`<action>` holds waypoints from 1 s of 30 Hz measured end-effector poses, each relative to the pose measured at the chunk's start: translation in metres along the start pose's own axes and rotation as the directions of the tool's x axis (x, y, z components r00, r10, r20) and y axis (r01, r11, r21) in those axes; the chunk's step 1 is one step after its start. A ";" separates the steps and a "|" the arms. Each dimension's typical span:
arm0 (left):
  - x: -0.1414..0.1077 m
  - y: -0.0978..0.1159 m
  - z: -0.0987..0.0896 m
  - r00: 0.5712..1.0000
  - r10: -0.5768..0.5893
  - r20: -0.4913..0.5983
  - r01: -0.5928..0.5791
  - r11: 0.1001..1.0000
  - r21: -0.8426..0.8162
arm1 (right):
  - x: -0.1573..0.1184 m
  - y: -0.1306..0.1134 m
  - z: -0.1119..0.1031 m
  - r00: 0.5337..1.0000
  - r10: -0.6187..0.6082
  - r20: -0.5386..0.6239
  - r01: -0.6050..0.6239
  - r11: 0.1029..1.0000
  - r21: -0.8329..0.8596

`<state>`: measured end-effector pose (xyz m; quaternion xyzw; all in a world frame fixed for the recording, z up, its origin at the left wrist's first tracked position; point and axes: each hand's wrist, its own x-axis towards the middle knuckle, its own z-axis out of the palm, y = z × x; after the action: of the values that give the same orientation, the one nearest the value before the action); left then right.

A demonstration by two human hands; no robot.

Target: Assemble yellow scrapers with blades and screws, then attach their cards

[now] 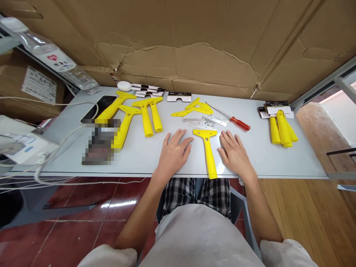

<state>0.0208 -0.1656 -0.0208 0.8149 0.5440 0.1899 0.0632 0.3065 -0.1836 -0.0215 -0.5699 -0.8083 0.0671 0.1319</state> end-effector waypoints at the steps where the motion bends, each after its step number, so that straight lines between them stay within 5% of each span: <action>1: 0.000 0.000 0.000 1.000 0.001 -0.001 -0.001 1.000 0.007 | 0.000 0.000 0.001 1.000 0.000 0.000 0.000 1.000 0.001; 20: -0.001 0.000 0.000 1.000 -0.019 -0.017 0.019 1.000 -0.004 | -0.002 0.004 0.004 0.999 -0.023 -0.029 0.023 1.000 0.008; 30: 0.008 0.020 -0.005 0.995 -0.101 0.008 0.100 0.994 0.051 | -0.002 0.003 0.003 1.000 -0.016 -0.017 0.016 1.000 0.008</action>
<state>0.0389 -0.1667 -0.0079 0.7888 0.5886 0.1682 0.0549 0.3093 -0.1840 -0.0256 -0.5632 -0.8115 0.0646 0.1417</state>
